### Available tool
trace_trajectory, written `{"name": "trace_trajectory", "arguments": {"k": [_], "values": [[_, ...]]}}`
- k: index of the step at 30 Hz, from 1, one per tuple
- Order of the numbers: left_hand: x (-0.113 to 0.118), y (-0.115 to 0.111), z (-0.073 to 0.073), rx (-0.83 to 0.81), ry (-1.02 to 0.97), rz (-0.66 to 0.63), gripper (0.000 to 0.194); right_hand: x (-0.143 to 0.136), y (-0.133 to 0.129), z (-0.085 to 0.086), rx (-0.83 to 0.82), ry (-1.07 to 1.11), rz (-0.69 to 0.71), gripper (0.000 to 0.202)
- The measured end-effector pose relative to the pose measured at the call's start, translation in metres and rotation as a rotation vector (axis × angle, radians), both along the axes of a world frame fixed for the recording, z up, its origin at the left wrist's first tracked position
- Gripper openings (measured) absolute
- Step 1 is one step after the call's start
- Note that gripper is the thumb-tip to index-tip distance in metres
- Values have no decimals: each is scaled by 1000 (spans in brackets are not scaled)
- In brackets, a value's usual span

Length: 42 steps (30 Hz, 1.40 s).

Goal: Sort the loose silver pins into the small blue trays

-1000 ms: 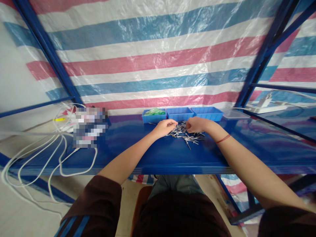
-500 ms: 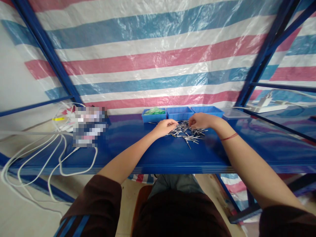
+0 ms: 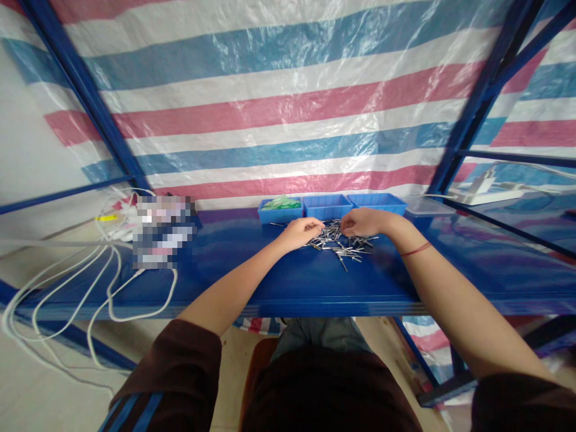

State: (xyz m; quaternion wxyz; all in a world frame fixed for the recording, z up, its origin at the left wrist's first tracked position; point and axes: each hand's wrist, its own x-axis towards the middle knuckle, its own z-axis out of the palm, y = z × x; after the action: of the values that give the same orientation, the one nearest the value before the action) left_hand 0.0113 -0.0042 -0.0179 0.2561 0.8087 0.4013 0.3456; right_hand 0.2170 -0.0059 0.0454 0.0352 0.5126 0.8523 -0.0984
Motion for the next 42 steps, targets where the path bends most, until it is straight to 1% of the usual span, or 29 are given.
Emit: {"name": "trace_trajectory", "arguments": {"k": [5, 23, 29, 36, 42], "values": [[-1, 2, -1, 1, 11, -5, 26, 0, 0, 0, -8, 13, -6, 25], [0, -3, 3, -18, 7, -5, 26, 3, 2, -1, -25, 33, -19, 23], [1, -1, 0, 7, 10, 8, 26, 9, 2, 2, -42, 35, 0, 19], [0, 1, 0, 3, 9, -1, 26, 17, 4, 4, -67, 18, -11, 22], [0, 1, 0, -6, 16, -3, 27, 14, 3, 3, -42, -25, -29, 24]]}}
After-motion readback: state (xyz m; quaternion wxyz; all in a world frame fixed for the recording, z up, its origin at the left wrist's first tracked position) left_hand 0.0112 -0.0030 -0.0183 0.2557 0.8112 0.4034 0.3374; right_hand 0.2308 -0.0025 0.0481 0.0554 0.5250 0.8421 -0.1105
